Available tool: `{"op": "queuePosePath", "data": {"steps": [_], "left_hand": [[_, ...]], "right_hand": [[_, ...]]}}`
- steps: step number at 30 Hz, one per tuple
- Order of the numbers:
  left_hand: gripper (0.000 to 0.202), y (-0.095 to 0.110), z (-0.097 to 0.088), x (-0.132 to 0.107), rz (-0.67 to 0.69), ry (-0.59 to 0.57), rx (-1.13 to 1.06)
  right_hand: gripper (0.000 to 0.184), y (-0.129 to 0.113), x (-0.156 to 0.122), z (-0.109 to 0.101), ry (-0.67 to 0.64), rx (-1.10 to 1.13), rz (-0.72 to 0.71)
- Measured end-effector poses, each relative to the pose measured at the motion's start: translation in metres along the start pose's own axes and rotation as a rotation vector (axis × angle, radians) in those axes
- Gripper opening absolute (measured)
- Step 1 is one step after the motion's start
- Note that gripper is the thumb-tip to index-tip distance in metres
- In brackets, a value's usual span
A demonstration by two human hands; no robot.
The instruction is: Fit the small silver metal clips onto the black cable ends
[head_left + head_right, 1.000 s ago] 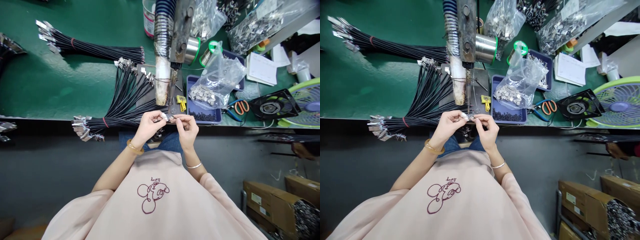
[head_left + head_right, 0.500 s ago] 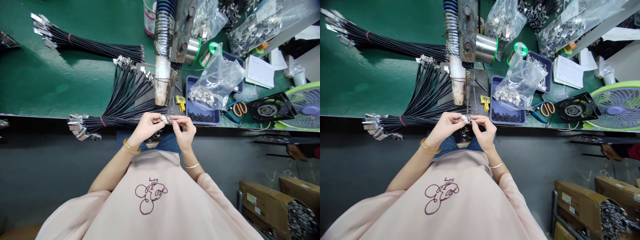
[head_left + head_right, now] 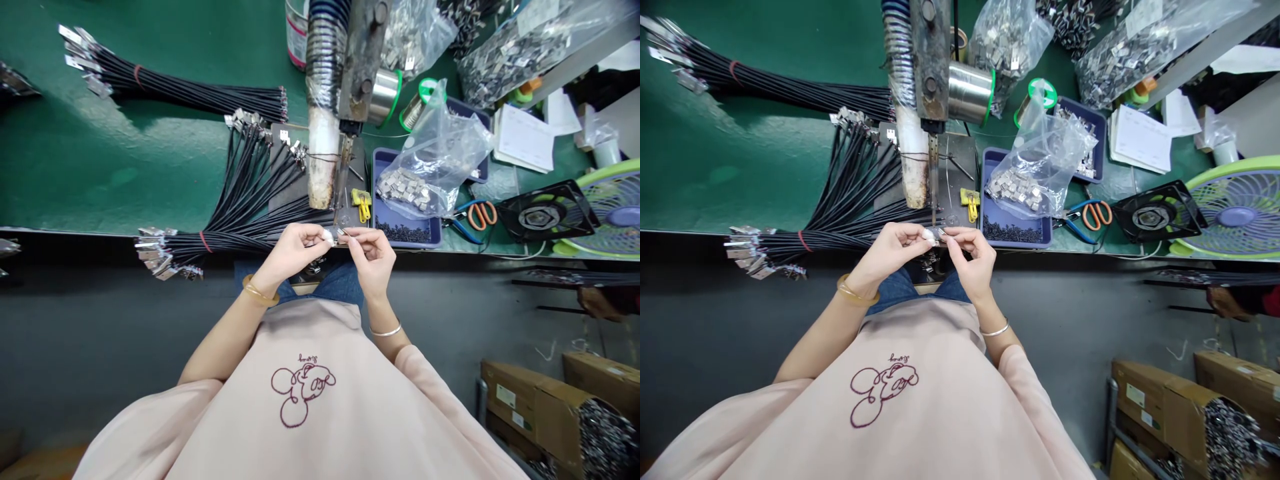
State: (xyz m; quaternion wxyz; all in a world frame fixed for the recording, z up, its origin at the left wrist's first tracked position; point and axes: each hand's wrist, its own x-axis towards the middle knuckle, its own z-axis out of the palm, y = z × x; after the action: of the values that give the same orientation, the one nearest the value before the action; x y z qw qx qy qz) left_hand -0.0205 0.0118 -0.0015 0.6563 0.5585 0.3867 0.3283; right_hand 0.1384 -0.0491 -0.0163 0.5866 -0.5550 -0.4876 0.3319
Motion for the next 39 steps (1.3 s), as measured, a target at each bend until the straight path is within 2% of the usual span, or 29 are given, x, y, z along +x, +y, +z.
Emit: {"op": "queuePosePath", "data": {"steps": [8, 15, 19, 21, 25, 27, 33, 39], "left_hand": [[0.016, -0.002, 0.003, 0.001, -0.007, 0.043, -0.067], [0.01, -0.003, 0.006, 0.002, 0.018, 0.114, -0.053], [0.01, -0.002, 0.007, 0.001, 0.043, 0.105, -0.031], [0.01, -0.001, 0.007, 0.0, 0.051, 0.117, -0.042], [0.011, 0.0, 0.007, -0.001, 0.039, 0.145, -0.064], [0.013, -0.001, 0.007, -0.001, 0.04, 0.16, -0.054], [0.014, -0.003, 0.008, 0.002, 0.071, 0.214, -0.024], [0.016, -0.001, 0.01, 0.004, 0.092, 0.237, 0.027]], "right_hand": [[0.003, 0.003, -0.009, 0.003, 0.01, -0.163, -0.185], [0.003, 0.003, -0.007, 0.002, 0.049, -0.264, -0.334], [0.01, -0.001, -0.005, 0.002, -0.027, -0.354, -0.491], [0.008, -0.001, -0.005, 0.003, -0.019, -0.362, -0.47], [0.002, 0.004, -0.003, 0.003, 0.038, -0.243, -0.243], [0.003, 0.006, -0.002, 0.004, 0.015, -0.232, -0.209], [0.011, 0.009, 0.003, 0.006, 0.008, -0.386, -0.479], [0.012, 0.013, 0.006, 0.005, -0.005, -0.473, -0.562]]}}
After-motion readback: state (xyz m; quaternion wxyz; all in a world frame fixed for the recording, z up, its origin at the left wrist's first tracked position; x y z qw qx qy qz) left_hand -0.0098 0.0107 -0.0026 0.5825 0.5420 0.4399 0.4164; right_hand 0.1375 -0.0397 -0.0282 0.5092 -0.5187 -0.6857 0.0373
